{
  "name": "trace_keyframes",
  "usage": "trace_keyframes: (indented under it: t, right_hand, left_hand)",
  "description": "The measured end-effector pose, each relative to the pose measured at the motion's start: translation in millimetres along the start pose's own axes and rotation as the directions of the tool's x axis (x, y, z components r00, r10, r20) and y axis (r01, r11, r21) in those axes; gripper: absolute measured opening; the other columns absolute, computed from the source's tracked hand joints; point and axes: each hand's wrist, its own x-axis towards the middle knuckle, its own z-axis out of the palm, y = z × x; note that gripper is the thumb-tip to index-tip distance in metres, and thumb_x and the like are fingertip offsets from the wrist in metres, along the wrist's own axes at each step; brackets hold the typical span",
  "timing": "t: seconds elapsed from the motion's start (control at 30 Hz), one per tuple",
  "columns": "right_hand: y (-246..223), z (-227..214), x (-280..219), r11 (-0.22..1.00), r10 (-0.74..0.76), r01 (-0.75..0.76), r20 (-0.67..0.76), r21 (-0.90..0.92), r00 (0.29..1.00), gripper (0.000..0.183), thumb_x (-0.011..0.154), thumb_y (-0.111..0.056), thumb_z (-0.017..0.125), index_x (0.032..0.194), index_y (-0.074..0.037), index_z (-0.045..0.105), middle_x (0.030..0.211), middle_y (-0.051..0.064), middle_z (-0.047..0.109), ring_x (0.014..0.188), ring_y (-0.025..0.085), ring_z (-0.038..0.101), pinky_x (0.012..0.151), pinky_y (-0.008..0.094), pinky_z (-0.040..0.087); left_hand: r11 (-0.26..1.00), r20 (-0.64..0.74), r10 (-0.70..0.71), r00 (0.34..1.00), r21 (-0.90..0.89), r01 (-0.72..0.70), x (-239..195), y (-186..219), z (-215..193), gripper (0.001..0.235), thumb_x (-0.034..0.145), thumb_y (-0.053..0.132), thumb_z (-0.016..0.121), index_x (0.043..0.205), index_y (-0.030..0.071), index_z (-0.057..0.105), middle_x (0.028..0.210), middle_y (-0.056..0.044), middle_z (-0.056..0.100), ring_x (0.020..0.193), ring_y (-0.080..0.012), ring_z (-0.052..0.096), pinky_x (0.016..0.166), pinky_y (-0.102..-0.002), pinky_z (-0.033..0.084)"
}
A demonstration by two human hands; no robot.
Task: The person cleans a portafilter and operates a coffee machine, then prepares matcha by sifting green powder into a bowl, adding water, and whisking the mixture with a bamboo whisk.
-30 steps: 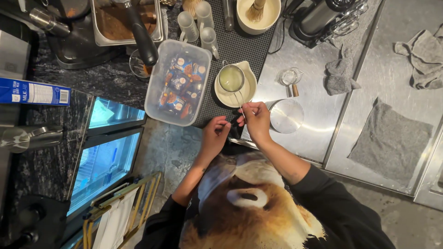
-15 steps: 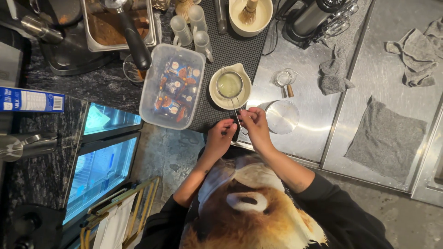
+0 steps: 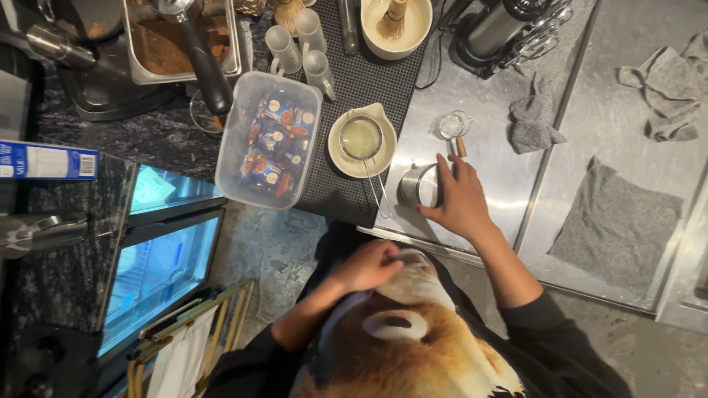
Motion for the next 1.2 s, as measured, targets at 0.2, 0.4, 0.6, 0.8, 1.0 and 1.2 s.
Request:
trace_keyframes:
  t: [0.2, 0.4, 0.6, 0.8, 1.0, 1.2]
  right_hand:
    - [13.2, 29.3, -30.5, 0.99, -0.025, 0.0, -0.179, -0.141, 0.983, 0.12, 0.063, -0.064, 0.082, 0.156, 0.001, 0.042, 0.133, 0.031, 0.049, 0.118, 0.052, 0.055, 0.097, 0.055, 0.05]
    - [38.8, 23.6, -61.9, 0.997, -0.078, 0.075, -0.412, -0.024, 0.908, 0.114, 0.066, -0.059, 0.084, 0.154, 0.001, 0.046, 0.125, 0.034, 0.049, 0.108, 0.053, 0.055, 0.093, 0.057, 0.046]
    - [9.7, -31.2, -104.4, 0.97, -0.079, 0.167, -0.421, 0.177, 0.904, 0.116, 0.06, -0.052, 0.091, 0.156, -0.006, 0.045, 0.13, 0.034, 0.05, 0.117, 0.055, 0.053, 0.101, 0.06, 0.042]
    - [4.6, -46.7, -132.7, 0.924, -0.327, 0.376, -0.367, 0.068, 0.871, 0.101, 0.074, -0.066, 0.074, 0.153, -0.01, 0.044, 0.131, 0.031, 0.052, 0.12, 0.047, 0.055, 0.097, 0.058, 0.045]
    - [36.3, -107.3, -114.8, 0.516, -0.852, 0.854, 0.139, 0.058, 0.505, 0.08, 0.083, -0.037, 0.065, 0.157, -0.021, 0.04, 0.139, 0.02, 0.054, 0.122, 0.039, 0.055, 0.101, 0.052, 0.042]
    - [-46.1, -231.1, -55.4, 0.946, -0.323, 0.255, 0.541, 0.199, 0.776, 0.051, 0.089, -0.022, 0.063, 0.14, -0.023, 0.059, 0.134, 0.006, 0.063, 0.099, 0.027, 0.066, 0.082, 0.039, 0.053]
  left_hand:
    - [0.958, -0.089, 0.174, 0.981, -0.214, -0.189, 64.7, 13.3, 36.1, 0.111, 0.068, 0.005, 0.081, 0.157, -0.009, 0.016, 0.156, -0.042, 0.024, 0.147, -0.0549, 0.024, 0.125, -0.057, 0.024]
    - [0.707, -0.211, 0.25, 0.945, -0.627, -0.327, 144.4, -72.3, 77.7, 0.086, 0.073, 0.003, 0.063, 0.157, 0.007, 0.043, 0.167, -0.022, 0.023, 0.157, -0.0342, 0.011, 0.128, -0.044, 0.01]
    - [0.038, 0.297, -0.149, 0.943, -0.951, 0.305, 113.6, 17.5, 56.8, 0.071, 0.086, 0.052, 0.073, 0.142, 0.011, 0.059, 0.149, -0.018, 0.051, 0.142, -0.0322, 0.043, 0.121, -0.049, 0.032]
    - [-0.18, 0.637, 0.048, 0.769, -0.752, 0.634, 115.4, -64.8, 96.4, 0.056, 0.087, 0.037, 0.075, 0.129, 0.001, 0.063, 0.121, -0.02, 0.071, 0.105, -0.0341, 0.073, 0.091, -0.045, 0.058]
    - [0.185, 0.776, 0.255, 0.577, -0.625, 0.759, 125.7, -14.8, 70.3, 0.05, 0.097, 0.043, 0.062, 0.12, -0.002, 0.062, 0.11, -0.018, 0.069, 0.096, -0.0275, 0.069, 0.088, -0.037, 0.052]
    - [0.558, 0.458, 0.174, 0.872, -0.776, 0.296, 140.8, -98.5, 103.1, 0.049, 0.093, 0.055, 0.062, 0.109, 0.009, 0.063, 0.107, -0.01, 0.059, 0.099, -0.0238, 0.055, 0.089, -0.038, 0.04]
